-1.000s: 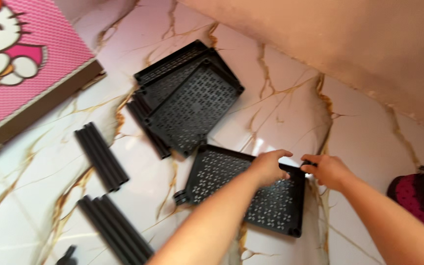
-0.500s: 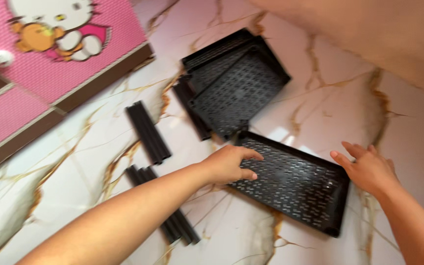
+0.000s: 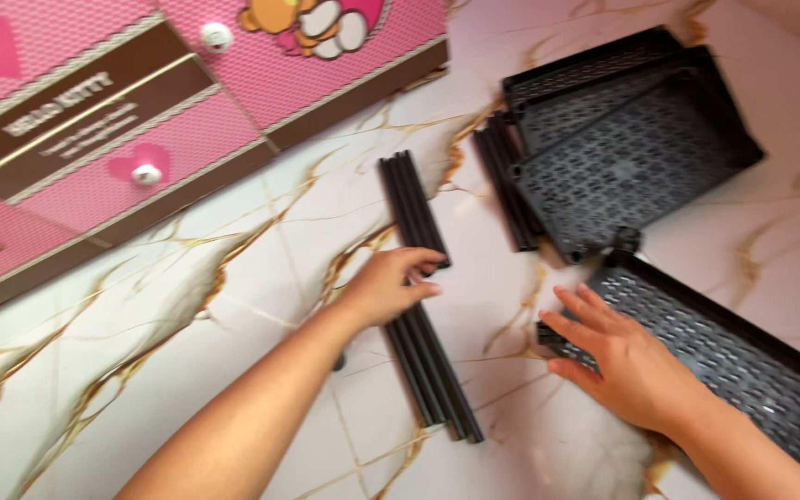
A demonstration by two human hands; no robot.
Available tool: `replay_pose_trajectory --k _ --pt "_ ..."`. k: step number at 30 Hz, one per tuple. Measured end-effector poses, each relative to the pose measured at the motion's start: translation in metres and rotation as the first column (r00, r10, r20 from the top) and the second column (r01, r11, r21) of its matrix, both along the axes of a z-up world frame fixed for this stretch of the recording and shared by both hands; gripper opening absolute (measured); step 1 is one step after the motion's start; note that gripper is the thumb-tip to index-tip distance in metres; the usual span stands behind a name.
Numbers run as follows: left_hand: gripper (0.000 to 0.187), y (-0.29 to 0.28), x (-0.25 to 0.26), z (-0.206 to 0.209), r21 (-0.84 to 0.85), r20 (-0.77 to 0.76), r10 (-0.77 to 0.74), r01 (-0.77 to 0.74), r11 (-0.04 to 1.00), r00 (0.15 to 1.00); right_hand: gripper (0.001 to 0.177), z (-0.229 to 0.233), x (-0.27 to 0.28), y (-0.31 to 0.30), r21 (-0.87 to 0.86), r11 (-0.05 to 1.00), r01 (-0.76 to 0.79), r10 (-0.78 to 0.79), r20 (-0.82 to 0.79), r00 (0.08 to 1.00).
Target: The person assembles a black plastic two-tier stand by attaching caster wheels to the corners of a perforated tray and inserting four vertical support poles. They then place a second tray on top of the poles to complete the structure.
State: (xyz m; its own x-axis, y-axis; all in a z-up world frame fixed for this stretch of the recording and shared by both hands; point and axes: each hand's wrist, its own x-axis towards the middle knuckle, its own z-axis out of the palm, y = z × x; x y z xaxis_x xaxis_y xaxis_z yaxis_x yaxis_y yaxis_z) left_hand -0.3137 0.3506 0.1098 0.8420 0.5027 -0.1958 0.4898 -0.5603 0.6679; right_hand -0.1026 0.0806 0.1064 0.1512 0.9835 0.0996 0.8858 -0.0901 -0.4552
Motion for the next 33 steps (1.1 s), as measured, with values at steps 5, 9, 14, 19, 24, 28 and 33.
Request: replay_pose_trajectory --k 5,9,14,19,24,28,33 --pt "0.069 0.019 -0.08 0.008 0.244 -0.307 0.061 0.016 0.97 0.95 0.064 -0.009 -0.027 0.023 0.008 0.993 -0.116 0.115 0.029 0.993" --pt "0.098 0.008 -0.106 0.001 0.237 -0.648 0.206 -0.062 0.969 0.733 0.061 -0.018 -0.04 0.041 0.055 0.984 -0.172 0.171 0.029 0.985" --pt "0.107 0.003 -0.114 -0.031 0.234 -0.686 0.257 -0.127 0.964 0.68 0.059 -0.02 -0.05 0.049 0.027 0.983 -0.18 0.18 0.019 0.983" --pt "0.054 0.011 -0.127 -0.057 0.293 -0.632 0.316 -0.16 0.943 0.707 0.055 -0.019 -0.055 0.048 -0.027 0.987 -0.16 0.162 0.094 0.982" --pt "0.043 0.021 -0.117 -0.043 0.295 -0.571 0.359 -0.224 0.929 0.738 0.055 -0.021 -0.052 0.036 -0.066 0.991 -0.12 0.126 0.09 0.988" --pt "0.053 0.017 -0.072 -0.027 0.183 -0.22 0.374 -0.338 0.923 0.901 0.051 -0.017 -0.049 0.028 -0.06 0.998 0.034 -0.025 0.148 0.989" --pt "0.055 -0.035 0.005 -0.009 -0.239 0.287 0.232 -0.165 0.957 0.929 0.045 0.004 -0.043 0.031 -0.198 0.943 0.266 -0.289 -0.097 0.952"
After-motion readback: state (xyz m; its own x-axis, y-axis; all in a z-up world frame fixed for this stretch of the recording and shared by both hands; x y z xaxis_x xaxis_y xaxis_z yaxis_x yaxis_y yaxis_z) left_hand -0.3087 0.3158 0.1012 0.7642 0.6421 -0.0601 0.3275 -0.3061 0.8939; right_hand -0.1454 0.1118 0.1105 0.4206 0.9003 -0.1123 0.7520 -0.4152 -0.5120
